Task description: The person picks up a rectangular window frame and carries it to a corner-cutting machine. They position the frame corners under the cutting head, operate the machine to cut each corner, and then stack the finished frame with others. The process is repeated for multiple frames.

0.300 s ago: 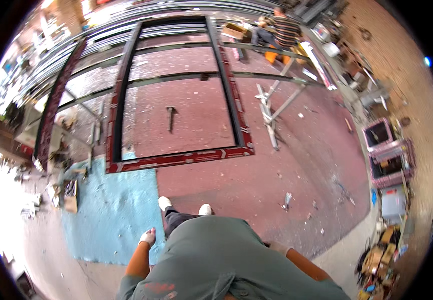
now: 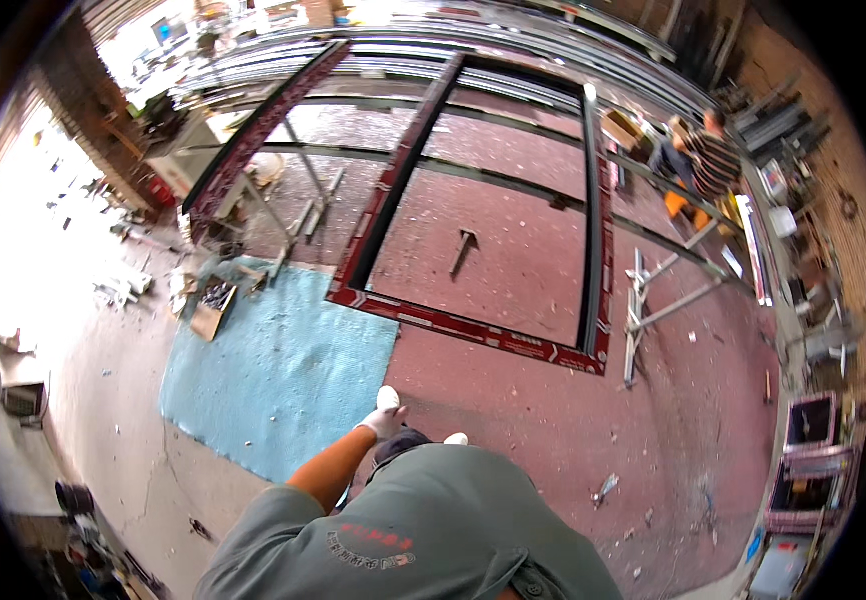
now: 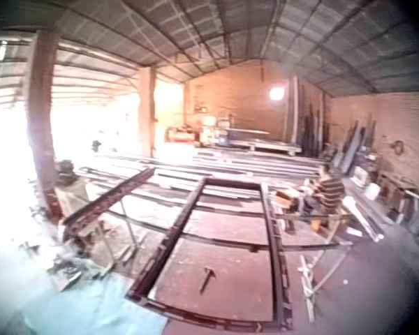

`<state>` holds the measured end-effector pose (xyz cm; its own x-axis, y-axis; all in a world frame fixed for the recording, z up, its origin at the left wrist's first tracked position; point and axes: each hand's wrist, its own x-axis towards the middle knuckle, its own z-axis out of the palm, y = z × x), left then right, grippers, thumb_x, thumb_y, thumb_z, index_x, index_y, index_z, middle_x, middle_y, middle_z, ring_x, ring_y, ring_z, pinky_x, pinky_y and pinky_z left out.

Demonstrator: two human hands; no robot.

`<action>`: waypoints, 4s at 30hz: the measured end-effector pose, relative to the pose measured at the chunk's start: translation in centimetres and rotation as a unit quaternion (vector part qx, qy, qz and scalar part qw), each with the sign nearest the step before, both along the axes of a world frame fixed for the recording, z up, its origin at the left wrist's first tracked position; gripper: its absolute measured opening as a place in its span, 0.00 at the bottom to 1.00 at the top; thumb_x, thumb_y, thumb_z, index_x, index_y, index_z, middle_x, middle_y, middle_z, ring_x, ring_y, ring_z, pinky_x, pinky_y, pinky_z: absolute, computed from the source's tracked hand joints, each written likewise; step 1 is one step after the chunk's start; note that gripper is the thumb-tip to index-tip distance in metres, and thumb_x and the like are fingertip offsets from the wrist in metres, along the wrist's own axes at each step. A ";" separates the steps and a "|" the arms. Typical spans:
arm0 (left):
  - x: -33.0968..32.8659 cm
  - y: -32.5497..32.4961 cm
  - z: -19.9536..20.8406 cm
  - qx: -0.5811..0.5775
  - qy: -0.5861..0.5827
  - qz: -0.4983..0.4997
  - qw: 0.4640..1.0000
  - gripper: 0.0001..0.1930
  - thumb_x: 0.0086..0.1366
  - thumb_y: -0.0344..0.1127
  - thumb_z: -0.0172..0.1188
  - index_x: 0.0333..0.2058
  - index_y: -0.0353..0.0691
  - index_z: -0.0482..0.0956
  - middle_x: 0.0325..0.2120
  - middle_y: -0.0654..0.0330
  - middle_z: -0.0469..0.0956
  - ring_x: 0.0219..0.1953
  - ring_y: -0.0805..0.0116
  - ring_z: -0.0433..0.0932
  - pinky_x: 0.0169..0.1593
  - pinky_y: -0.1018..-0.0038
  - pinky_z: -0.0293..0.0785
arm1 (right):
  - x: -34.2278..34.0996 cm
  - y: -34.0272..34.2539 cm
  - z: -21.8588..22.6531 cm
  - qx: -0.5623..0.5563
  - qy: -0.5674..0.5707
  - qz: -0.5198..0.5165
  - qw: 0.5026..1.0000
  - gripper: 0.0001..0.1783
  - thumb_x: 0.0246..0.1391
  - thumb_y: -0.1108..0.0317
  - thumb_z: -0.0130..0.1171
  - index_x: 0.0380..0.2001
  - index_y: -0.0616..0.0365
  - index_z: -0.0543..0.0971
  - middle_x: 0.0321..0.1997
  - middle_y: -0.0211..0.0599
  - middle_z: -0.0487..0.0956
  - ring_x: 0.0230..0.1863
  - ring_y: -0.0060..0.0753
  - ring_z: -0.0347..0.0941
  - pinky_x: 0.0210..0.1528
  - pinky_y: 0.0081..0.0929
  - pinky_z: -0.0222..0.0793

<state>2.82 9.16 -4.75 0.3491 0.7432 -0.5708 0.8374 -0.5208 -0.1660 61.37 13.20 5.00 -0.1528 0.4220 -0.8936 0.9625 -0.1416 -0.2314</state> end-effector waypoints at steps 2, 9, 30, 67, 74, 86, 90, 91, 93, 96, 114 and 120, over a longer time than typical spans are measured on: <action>1.6 2.6 1.9 0.003 -0.090 0.160 0.983 0.23 0.82 0.45 0.37 0.64 0.43 0.74 0.61 0.60 0.78 0.57 0.61 0.77 0.59 0.57 0.69 | -2.3 1.5 0.6 0.019 0.001 0.003 1.000 0.30 0.69 0.45 0.51 0.68 0.45 0.74 0.60 0.49 0.81 0.64 0.52 0.74 0.66 0.39 0.68; 0.2 0.6 1.3 -0.085 -0.301 0.443 0.840 0.32 0.80 0.56 0.35 0.68 0.40 0.69 0.65 0.50 0.74 0.68 0.51 0.71 0.72 0.63 0.62 | -10.7 6.7 1.0 0.044 0.032 0.078 0.996 0.30 0.68 0.47 0.52 0.68 0.45 0.73 0.61 0.48 0.80 0.65 0.51 0.74 0.66 0.39 0.67; -1.9 -0.5 10.8 -0.111 -0.345 0.653 0.665 0.35 0.76 0.65 0.40 0.65 0.46 0.75 0.63 0.55 0.77 0.67 0.50 0.72 0.67 0.61 0.67 | -21.6 11.6 -0.1 0.043 0.041 0.190 0.980 0.31 0.67 0.50 0.55 0.70 0.46 0.71 0.65 0.43 0.78 0.66 0.49 0.71 0.68 0.41 0.66; -5.5 -5.3 12.4 -0.188 -0.248 0.620 0.720 0.34 0.74 0.65 0.44 0.65 0.45 0.75 0.62 0.50 0.77 0.66 0.50 0.73 0.68 0.60 0.68 | -12.4 4.9 0.7 0.001 0.040 0.104 0.994 0.35 0.64 0.57 0.61 0.73 0.46 0.66 0.70 0.35 0.74 0.69 0.46 0.68 0.71 0.43 0.63; -7.2 -0.7 16.8 -0.129 -0.244 0.604 0.748 0.33 0.75 0.65 0.46 0.64 0.46 0.76 0.60 0.50 0.79 0.65 0.49 0.75 0.66 0.59 0.69 | -7.1 0.4 3.6 -0.034 0.111 0.139 0.983 0.36 0.64 0.58 0.62 0.73 0.47 0.66 0.71 0.33 0.73 0.69 0.45 0.67 0.72 0.44 0.62; -9.2 -5.1 9.3 -0.114 -0.372 0.656 0.647 0.15 0.77 0.44 0.57 0.53 0.42 0.80 0.45 0.60 0.85 0.46 0.69 0.82 0.50 0.68 0.78 | -4.6 -1.9 11.7 0.055 0.284 0.160 0.944 0.46 0.61 0.67 0.60 0.79 0.35 0.52 0.48 0.41 0.79 0.46 0.44 0.76 0.51 0.44 0.73; -10.0 -6.0 12.7 -0.149 -0.350 0.677 0.630 0.17 0.76 0.46 0.59 0.55 0.42 0.79 0.45 0.61 0.83 0.44 0.71 0.79 0.49 0.70 0.77 | -6.6 -1.5 5.1 0.100 0.257 0.234 0.932 0.59 0.54 0.62 0.65 0.80 0.31 0.39 0.41 0.52 0.81 0.39 0.56 0.79 0.45 0.47 0.74; -10.3 -5.7 13.2 -0.157 -0.344 0.677 0.631 0.18 0.76 0.47 0.59 0.55 0.42 0.79 0.45 0.61 0.83 0.44 0.72 0.79 0.49 0.71 0.77 | -7.8 -0.3 6.4 0.105 0.206 0.231 0.945 0.62 0.53 0.61 0.66 0.80 0.30 0.36 0.39 0.53 0.81 0.36 0.58 0.79 0.43 0.47 0.75; -10.5 -4.8 13.9 -0.169 -0.331 0.677 0.635 0.19 0.76 0.48 0.60 0.56 0.42 0.79 0.44 0.62 0.82 0.44 0.73 0.77 0.49 0.71 0.77 | -9.8 0.9 7.6 0.116 0.175 0.209 0.955 0.63 0.52 0.56 0.67 0.81 0.32 0.35 0.47 0.56 0.82 0.42 0.58 0.81 0.46 0.47 0.76; -10.5 -3.5 14.9 -0.177 -0.315 0.681 0.637 0.20 0.75 0.49 0.61 0.57 0.42 0.79 0.44 0.63 0.82 0.43 0.75 0.76 0.48 0.73 0.76 | -11.7 1.8 8.5 0.046 0.095 0.179 0.978 0.58 0.55 0.48 0.65 0.81 0.38 0.41 0.51 0.58 0.83 0.46 0.57 0.82 0.50 0.47 0.77; -8.8 -3.4 13.2 -0.200 -0.481 0.760 0.389 0.16 0.78 0.41 0.57 0.58 0.41 0.76 0.44 0.65 0.80 0.46 0.74 0.77 0.51 0.71 0.76 | -10.5 0.2 6.7 -0.056 0.444 -0.223 0.866 0.43 0.58 0.58 0.69 0.72 0.56 0.63 0.48 0.34 0.79 0.47 0.23 0.70 0.49 0.27 0.74; -9.3 -2.7 13.3 -0.189 -0.482 0.759 0.395 0.15 0.78 0.37 0.58 0.58 0.42 0.75 0.45 0.65 0.80 0.46 0.73 0.78 0.51 0.71 0.76 | -10.5 0.6 7.4 -0.092 0.387 -0.261 0.879 0.43 0.57 0.60 0.70 0.71 0.60 0.65 0.57 0.38 0.78 0.54 0.27 0.72 0.58 0.29 0.73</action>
<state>-6.50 6.50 8.53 -0.1449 0.4399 -0.8863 -0.1876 0.8673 0.4611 50.91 13.78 12.43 -0.5742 0.4740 -0.6675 0.3184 -0.6219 -0.7155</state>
